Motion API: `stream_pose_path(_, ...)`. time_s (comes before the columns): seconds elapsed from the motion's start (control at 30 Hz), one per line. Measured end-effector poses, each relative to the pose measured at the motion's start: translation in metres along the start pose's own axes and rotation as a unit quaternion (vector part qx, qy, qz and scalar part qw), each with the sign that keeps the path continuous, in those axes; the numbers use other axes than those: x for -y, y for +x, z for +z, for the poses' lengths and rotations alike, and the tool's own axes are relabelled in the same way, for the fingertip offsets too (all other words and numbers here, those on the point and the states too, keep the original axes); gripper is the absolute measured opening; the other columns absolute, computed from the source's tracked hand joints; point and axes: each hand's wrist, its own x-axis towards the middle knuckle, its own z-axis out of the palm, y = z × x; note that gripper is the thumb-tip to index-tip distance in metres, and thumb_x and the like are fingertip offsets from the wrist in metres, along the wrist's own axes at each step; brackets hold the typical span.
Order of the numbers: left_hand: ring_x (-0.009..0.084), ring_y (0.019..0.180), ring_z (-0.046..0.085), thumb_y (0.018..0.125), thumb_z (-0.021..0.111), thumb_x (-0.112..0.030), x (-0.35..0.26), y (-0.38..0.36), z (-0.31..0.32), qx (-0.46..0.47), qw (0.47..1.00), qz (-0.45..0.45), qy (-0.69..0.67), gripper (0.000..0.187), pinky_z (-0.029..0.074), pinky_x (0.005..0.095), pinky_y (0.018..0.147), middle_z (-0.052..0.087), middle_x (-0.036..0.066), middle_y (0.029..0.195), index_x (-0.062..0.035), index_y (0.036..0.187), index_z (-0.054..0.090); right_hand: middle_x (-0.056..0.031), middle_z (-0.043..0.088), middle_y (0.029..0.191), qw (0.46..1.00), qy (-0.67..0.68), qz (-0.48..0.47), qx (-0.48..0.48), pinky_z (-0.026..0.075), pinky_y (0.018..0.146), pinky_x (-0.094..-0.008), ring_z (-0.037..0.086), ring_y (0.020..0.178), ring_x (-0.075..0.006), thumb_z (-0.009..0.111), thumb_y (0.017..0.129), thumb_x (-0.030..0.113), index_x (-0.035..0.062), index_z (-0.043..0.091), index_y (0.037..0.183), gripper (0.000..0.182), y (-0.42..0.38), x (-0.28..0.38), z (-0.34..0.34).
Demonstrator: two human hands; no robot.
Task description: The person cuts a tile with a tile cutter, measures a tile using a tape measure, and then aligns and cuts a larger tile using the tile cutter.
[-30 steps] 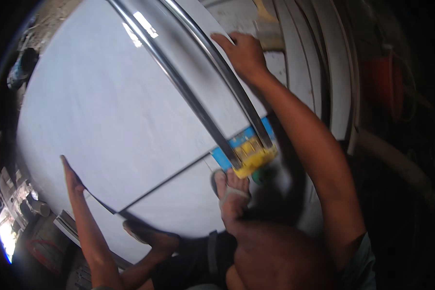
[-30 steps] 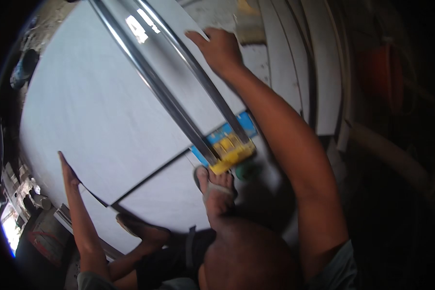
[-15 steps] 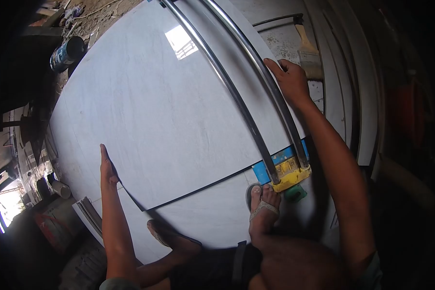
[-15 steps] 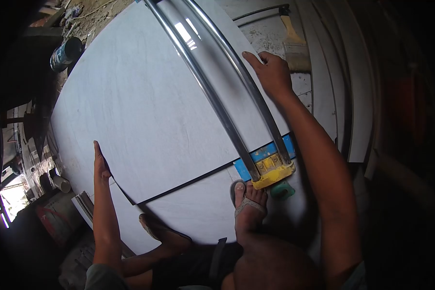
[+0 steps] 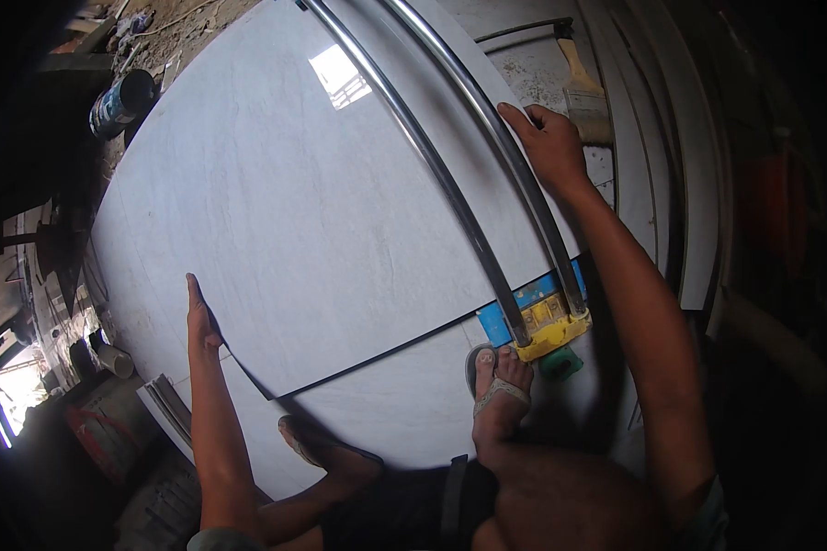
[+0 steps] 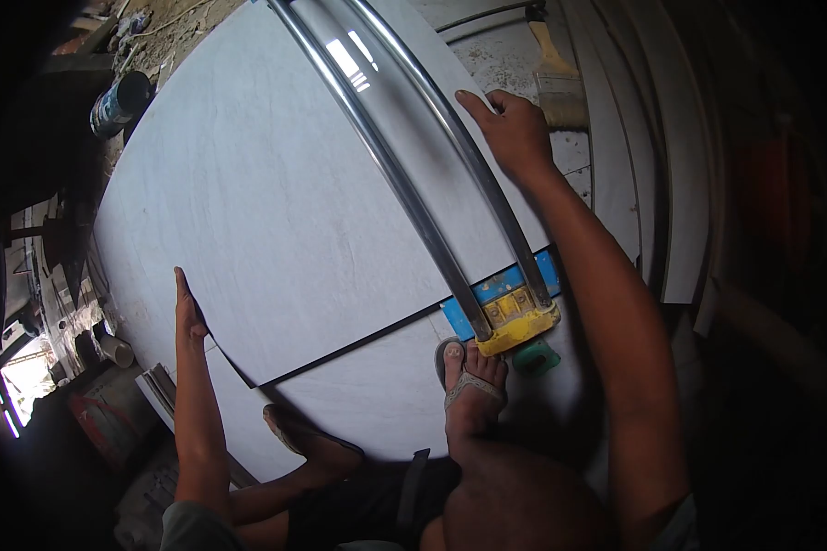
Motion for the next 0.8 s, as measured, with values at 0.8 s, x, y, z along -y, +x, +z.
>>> stream_pose_path(0.8, 0.0337, 0.146, 0.032, 0.103, 0.022, -0.064, 0.001, -0.004, 0.001, -0.053, 0.997, -0.007, 0.046, 0.084, 0.025, 0.0390, 0.121, 0.035, 0.016, 0.158, 0.0024, 0.155, 0.025, -0.0056, 0.044, 0.054, 1.000, 0.011, -0.015, 0.022, 0.041, 0.058, -0.0367, 0.041, 0.055, -0.0149, 0.067, 0.092, 0.054, -0.0001, 0.061, 0.068, 0.060, 0.002, -0.004, 0.001)
